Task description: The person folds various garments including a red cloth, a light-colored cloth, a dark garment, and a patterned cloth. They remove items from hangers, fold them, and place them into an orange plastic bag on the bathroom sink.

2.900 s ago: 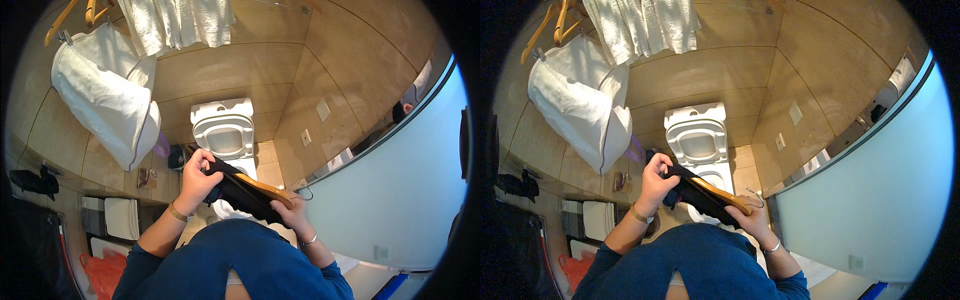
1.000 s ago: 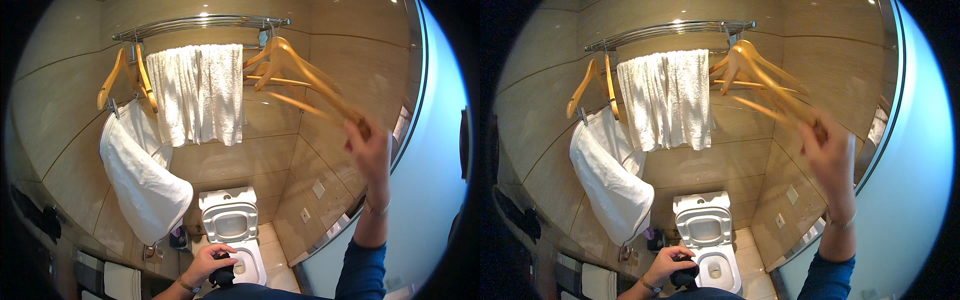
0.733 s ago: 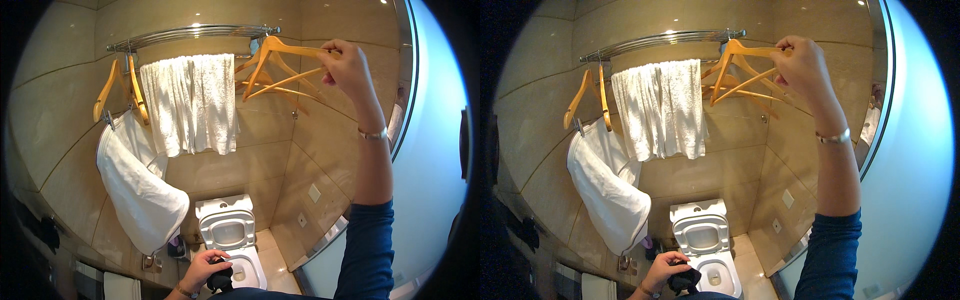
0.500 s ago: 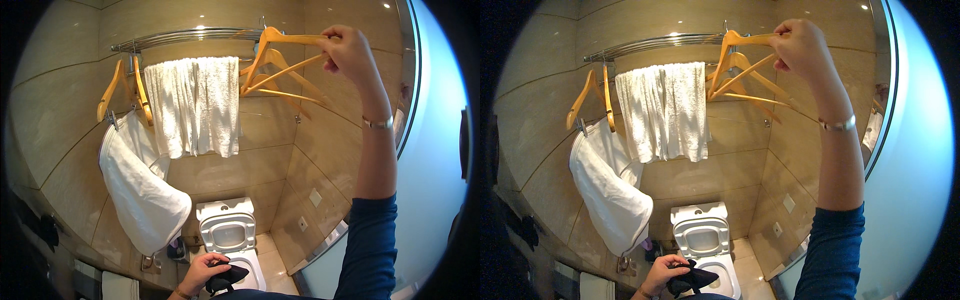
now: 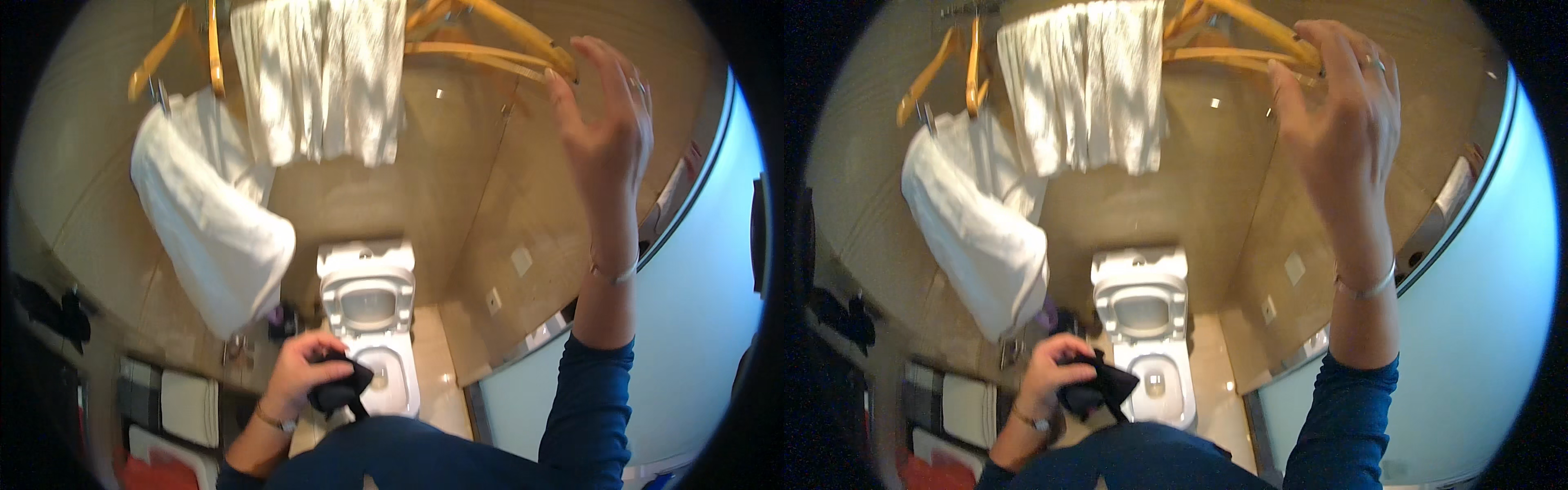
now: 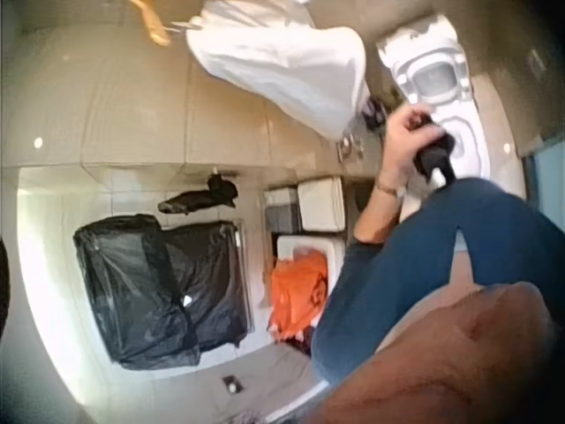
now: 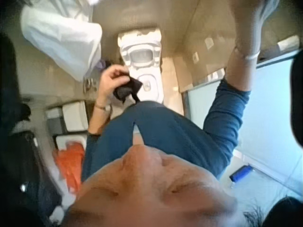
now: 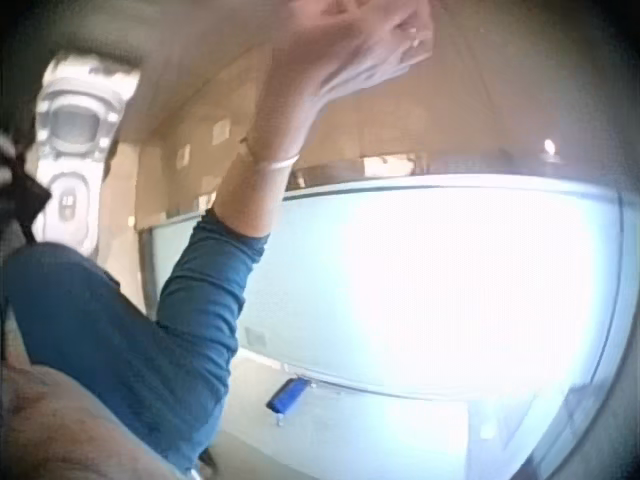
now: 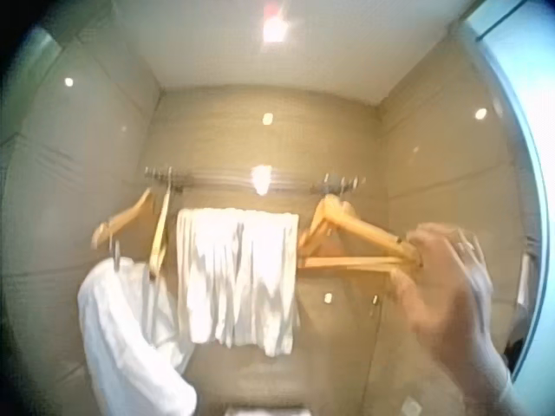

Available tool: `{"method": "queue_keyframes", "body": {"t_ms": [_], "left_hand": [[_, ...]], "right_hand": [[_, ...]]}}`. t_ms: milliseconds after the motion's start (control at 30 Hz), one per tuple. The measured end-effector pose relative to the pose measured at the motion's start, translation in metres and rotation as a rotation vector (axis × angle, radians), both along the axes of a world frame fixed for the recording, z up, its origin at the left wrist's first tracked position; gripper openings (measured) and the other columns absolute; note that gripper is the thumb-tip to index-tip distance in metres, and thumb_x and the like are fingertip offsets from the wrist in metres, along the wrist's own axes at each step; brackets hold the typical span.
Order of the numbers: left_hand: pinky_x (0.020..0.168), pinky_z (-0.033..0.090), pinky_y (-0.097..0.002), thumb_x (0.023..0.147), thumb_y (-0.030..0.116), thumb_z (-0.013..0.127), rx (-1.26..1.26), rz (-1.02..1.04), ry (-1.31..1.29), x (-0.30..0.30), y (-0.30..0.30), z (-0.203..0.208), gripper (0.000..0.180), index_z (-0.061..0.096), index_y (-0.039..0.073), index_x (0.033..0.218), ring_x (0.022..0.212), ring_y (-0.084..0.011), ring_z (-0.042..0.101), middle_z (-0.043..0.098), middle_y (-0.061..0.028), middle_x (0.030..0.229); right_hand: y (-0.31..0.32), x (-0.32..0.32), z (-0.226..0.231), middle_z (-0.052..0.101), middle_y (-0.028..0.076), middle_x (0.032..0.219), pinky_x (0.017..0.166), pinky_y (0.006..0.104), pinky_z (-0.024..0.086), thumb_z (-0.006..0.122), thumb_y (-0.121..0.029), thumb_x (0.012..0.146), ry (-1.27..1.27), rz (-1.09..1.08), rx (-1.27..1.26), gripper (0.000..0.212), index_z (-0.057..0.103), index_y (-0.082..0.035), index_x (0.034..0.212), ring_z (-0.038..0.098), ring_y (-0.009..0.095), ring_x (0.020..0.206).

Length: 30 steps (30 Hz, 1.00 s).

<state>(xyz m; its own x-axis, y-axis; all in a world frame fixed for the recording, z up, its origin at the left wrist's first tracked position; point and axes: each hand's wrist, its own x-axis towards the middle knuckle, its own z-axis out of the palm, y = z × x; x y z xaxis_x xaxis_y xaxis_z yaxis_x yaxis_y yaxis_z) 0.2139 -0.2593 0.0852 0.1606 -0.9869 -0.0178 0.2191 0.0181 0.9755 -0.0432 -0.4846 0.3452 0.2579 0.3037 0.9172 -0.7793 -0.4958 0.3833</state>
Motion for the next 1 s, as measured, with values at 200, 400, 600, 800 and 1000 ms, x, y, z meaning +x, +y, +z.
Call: {"method": "queue_keyframes", "body": {"t_ms": [200,400,600,800,1000], "left_hand": [[0.069,0.052,-0.0219,0.082,-0.002,0.069,-0.005,0.142,0.195,-0.018,-0.002,0.003,0.016,0.062,0.002,0.096,0.076,-0.009,0.062,0.066,-0.0046,0.086],[0.068,0.051,-0.0208,0.087,0.001,0.065,0.104,0.295,0.108,-0.035,0.019,-0.013,0.015,0.063,0.0,0.101,0.076,-0.0075,0.062,0.066,-0.0041,0.086],[0.075,0.049,-0.021,0.092,0.008,0.06,0.16,0.32,0.121,-0.023,0.079,-0.019,0.028,0.059,0.0,0.119,0.084,-0.0093,0.063,0.069,-0.008,0.092],[0.092,0.047,-0.0275,0.088,0.004,0.062,0.253,0.398,-0.041,-0.014,0.172,-0.061,0.041,0.053,0.005,0.129,0.11,-0.0134,0.058,0.064,-0.01,0.119],[0.096,0.044,-0.0265,0.08,0.008,0.075,0.14,0.307,-0.126,-0.051,0.26,-0.097,0.064,0.045,0.004,0.136,0.119,-0.0125,0.049,0.053,-0.0083,0.132]], "right_hand": [[0.089,0.036,-0.195,0.067,0.014,0.097,0.078,0.0362,0.05,0.083,-0.024,0.07,0.577,0.935,1.244,0.051,0.063,-0.003,0.112,0.064,0.029,0.091],[0.124,0.085,-0.311,0.066,0.019,0.094,0.073,0.0355,0.051,0.075,-0.027,0.079,0.477,1.474,1.796,0.052,0.058,-0.002,0.121,0.064,0.029,0.084],[0.139,0.084,-0.331,0.067,0.005,0.09,0.071,0.0251,0.051,0.063,-0.016,0.092,0.253,1.698,2.57,0.022,0.066,-0.001,0.107,0.062,0.01,0.079],[0.17,0.091,-0.321,0.066,0.01,0.105,0.08,0.0287,0.053,0.055,-0.019,0.096,-0.21,1.994,2.671,0.032,0.056,0.002,0.12,0.065,0.016,0.089],[0.279,0.119,-0.314,0.066,0.01,0.106,0.078,0.0293,0.054,0.057,-0.017,0.095,0.173,1.974,2.778,0.031,0.057,0.002,0.119,0.065,0.016,0.089]]}}
